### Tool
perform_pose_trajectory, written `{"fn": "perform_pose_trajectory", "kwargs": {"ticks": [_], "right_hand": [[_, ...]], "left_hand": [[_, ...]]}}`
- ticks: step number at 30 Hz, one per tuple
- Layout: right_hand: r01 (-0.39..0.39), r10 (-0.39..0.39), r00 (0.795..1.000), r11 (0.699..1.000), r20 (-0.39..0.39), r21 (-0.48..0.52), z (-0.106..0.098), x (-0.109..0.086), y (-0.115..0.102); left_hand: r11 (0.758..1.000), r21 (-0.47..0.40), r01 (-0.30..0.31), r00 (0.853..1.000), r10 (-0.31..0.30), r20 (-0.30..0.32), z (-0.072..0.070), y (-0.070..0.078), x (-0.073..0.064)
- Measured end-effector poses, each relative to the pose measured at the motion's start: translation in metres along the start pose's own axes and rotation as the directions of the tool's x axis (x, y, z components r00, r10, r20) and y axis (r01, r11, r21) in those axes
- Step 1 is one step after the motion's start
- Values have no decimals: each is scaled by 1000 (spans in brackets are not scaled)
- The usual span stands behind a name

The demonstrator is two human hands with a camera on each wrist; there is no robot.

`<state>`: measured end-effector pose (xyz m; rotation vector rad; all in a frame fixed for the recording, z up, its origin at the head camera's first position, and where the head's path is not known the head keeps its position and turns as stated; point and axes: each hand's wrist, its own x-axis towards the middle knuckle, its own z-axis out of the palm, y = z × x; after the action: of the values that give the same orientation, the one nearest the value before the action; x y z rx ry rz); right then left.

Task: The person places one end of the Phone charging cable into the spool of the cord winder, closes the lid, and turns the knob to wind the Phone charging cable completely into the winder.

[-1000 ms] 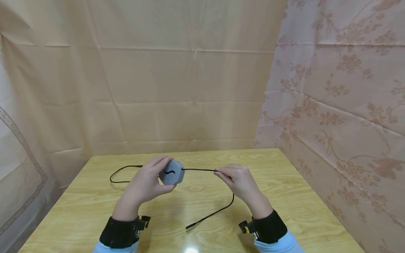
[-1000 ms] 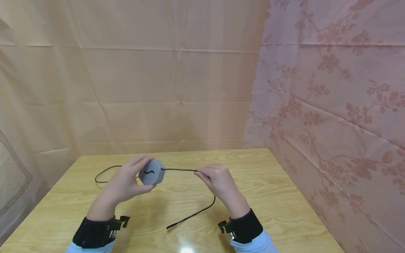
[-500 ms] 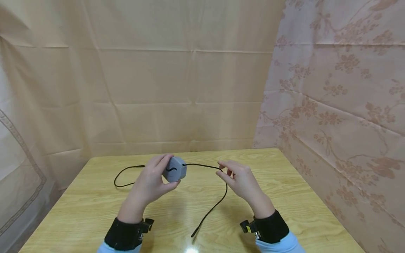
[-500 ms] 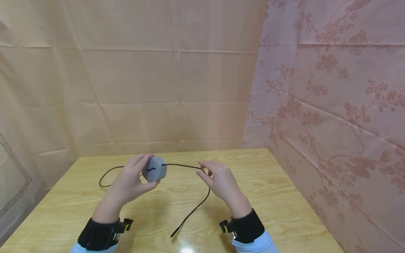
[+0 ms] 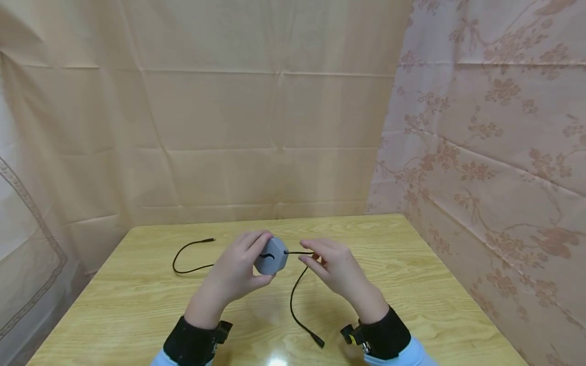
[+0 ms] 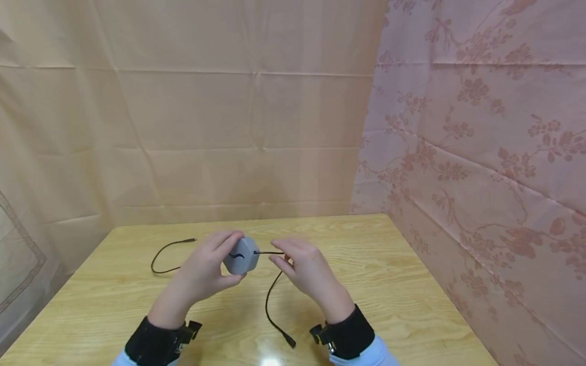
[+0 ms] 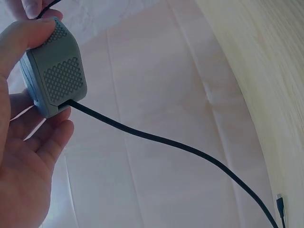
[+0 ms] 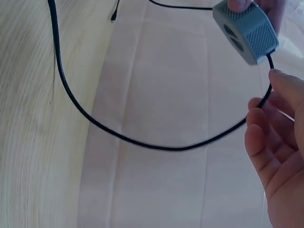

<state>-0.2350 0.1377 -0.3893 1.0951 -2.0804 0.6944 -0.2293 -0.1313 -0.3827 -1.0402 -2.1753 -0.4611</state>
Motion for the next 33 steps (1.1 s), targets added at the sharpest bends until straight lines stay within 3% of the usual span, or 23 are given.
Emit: {"fn": "perform_pose_trajectory", "kwargs": {"ticks": [4, 8, 18, 25, 33], "right_hand": [[47, -46, 999, 999, 17, -24, 4, 0, -4], [81, -79, 997, 994, 26, -69, 6, -1, -5], [115, -115, 993, 987, 4, -110, 0, 3, -7], [45, -51, 997, 993, -54, -109, -7, 0, -1], [18, -20, 1000, 996, -23, -87, -7, -1, 1]], "left_hand": [[999, -4, -52, 999, 52, 3, 3, 3, 0], [998, -23, -67, 998, 67, 15, 3, 4, 0], [996, -85, 3, 998, 2, 65, -7, -1, -2], [986, -60, 157, 986, -154, 63, -21, -9, -11], [989, -61, 133, 987, -126, 101, -20, -9, -10]]}}
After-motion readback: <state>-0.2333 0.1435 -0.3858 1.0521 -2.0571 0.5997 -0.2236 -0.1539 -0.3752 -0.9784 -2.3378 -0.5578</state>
